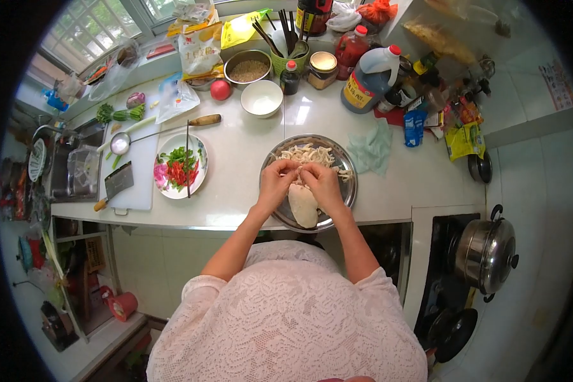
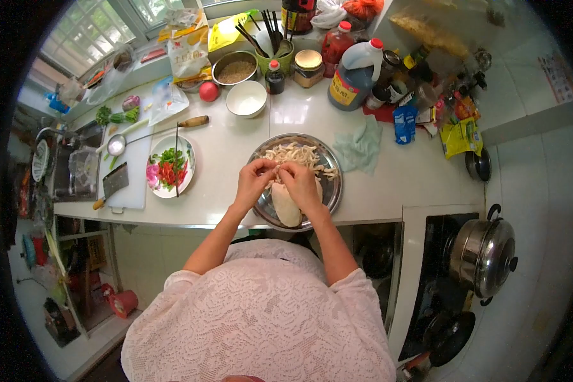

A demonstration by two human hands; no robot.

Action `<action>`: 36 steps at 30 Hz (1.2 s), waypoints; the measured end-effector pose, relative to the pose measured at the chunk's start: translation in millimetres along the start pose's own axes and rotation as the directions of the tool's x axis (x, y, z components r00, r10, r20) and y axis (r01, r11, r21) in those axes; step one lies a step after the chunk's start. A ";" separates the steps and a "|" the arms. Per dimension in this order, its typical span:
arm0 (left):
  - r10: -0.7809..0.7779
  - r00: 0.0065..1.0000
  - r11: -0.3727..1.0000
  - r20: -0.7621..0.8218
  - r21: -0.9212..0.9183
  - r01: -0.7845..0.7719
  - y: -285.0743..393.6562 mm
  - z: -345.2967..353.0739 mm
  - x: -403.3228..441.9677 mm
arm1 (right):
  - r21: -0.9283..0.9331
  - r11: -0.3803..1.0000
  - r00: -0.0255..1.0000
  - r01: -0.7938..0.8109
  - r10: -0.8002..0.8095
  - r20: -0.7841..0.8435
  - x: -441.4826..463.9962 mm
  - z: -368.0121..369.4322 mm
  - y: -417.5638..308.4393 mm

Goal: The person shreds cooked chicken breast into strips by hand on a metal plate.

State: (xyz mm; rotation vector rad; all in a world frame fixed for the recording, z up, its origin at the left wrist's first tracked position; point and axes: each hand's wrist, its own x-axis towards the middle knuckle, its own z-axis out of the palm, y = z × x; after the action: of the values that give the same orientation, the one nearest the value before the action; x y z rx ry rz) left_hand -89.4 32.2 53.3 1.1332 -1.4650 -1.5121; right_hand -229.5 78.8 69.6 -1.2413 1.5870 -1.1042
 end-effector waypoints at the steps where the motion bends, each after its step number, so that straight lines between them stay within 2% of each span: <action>1: -0.003 1.000 1.000 0.002 0.001 0.003 1.8 -0.4 0.1 | -0.004 1.000 1.000 0.022 -0.022 -0.013 0.2 -0.9 -2.6; 2: 0.035 0.999 0.999 -0.015 0.002 -0.035 3.6 -1.1 1.4 | -0.003 1.000 1.000 0.020 -0.020 -0.014 1.5 -1.2 -2.1; 4: 0.075 0.997 0.997 -0.030 0.003 -0.075 10.9 -1.8 4.7 | 0.177 0.984 1.000 0.003 -0.005 0.011 6.7 -2.5 -3.9; 6: -0.051 0.998 0.968 0.041 -0.244 0.060 18.0 -2.2 7.4 | 0.149 0.989 1.000 0.012 -0.015 0.018 12.5 -7.2 -9.5; 7: -0.051 0.998 0.968 0.042 -0.243 0.060 20.3 -3.0 9.2 | 0.120 0.993 0.999 0.021 -0.025 0.027 14.7 -9.4 -14.2; 9: -0.138 0.984 0.892 0.110 -0.419 0.172 23.1 -5.9 11.9 | 0.076 0.995 0.997 0.069 -0.071 0.020 18.3 -10.7 -24.2; 11: -0.117 0.985 0.898 0.125 -0.409 0.159 25.0 -8.1 13.4 | 0.030 0.993 0.993 0.118 -0.119 0.014 18.2 -12.7 -36.2; 13: -0.097 0.986 0.905 0.139 -0.401 0.145 27.5 -9.9 12.3 | -0.165 0.979 0.992 0.122 -0.122 0.012 16.8 -14.8 -49.9; 14: -0.115 0.984 0.896 0.139 -0.414 0.164 28.8 -11.4 10.8 | -0.165 0.978 0.992 0.124 -0.124 0.014 18.0 -14.6 -44.9; 16: -0.134 0.982 0.886 0.136 -0.427 0.180 34.5 -15.6 7.0 | -0.078 0.990 0.987 0.113 -0.121 -0.105 22.2 -15.2 -19.8; 17: -0.127 0.986 0.859 0.106 -0.486 0.163 38.1 -17.6 4.6 | -0.079 0.990 0.987 0.114 -0.122 -0.103 23.1 -17.1 -6.2; 19: -0.120 0.990 0.828 0.074 -0.543 0.142 36.5 -23.6 3.9 | -0.007 1.000 0.983 0.015 -0.016 -0.184 24.2 -24.8 16.9; 20: -0.117 0.990 0.857 0.078 -0.496 0.140 29.0 -29.0 5.1 | -0.008 1.000 0.983 0.016 -0.017 -0.183 21.8 -30.6 24.2; 22: -0.113 0.991 0.883 0.078 -0.450 0.136 3.2 -34.2 6.3 | -0.216 0.971 0.988 -0.100 0.071 -0.140 9.6 -37.6 32.9; 23: -0.074 0.995 0.961 0.068 -0.263 0.090 -16.5 -33.7 6.1 | -0.217 0.971 0.988 -0.100 0.070 -0.139 3.4 -35.9 38.4; 24: -0.035 0.997 0.997 0.066 -0.064 0.039 -36.3 -32.0 5.4 | -0.178 0.984 0.985 -0.006 -0.025 -0.171 -3.5 -33.3 47.8; 25: -0.129 0.988 0.991 0.079 0.025 0.128 -45.5 -28.9 0.4 | -0.143 0.986 0.971 0.090 -0.118 -0.207 -10.6 -31.6 55.0; 26: -0.129 0.989 0.992 0.079 0.023 0.127 -54.7 -25.4 -6.1 | -0.145 0.985 0.971 0.090 -0.119 -0.207 -17.8 -31.2 62.1; 28: -0.091 0.992 0.985 0.087 0.154 0.077 -56.7 -10.7 -22.7 | -0.132 0.991 0.973 0.009 -0.039 -0.227 -33.2 -31.7 73.8; 29: -0.184 0.977 0.982 0.107 0.058 0.178 -56.3 -5.8 -31.7 | -0.133 0.991 0.973 0.005 -0.035 -0.228 -40.7 -32.8 80.2; 30: -0.186 0.976 0.982 0.110 0.058 0.181 -59.6 -0.2 -40.0 | -0.157 0.984 0.976 -0.083 0.048 -0.212 -47.6 -34.0 87.2; 31: -0.066 0.994 0.968 0.082 0.249 0.044 -64.0 5.6 -47.2 | -0.182 0.969 0.971 -0.167 0.130 -0.199 -54.0 -33.9 88.2; 32: 0.059 0.995 0.898 0.079 0.431 -0.088 -68.4 11.1 -53.2 | -0.181 0.969 0.970 -0.170 0.132 -0.202 -62.0 -31.5 89.3; 34: 0.053 0.992 0.876 0.115 0.472 -0.102 -44.5 19.1 -63.5 | -0.499 0.866 0.963 -0.037 -0.103 -0.250 -75.7 -21.9 81.5; 36: 0.102 0.987 0.807 0.124 0.570 -0.155 -34.3 29.9 -70.2 | -0.511 0.859 0.970 -0.033 -0.097 -0.225 -78.7 -13.5 80.5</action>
State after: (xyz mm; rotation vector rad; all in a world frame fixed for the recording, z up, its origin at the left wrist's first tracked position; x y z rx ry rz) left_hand -90.9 110.9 25.1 1.2813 -2.1079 -1.0461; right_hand -249.4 168.4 3.0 -1.5195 2.1533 -0.9043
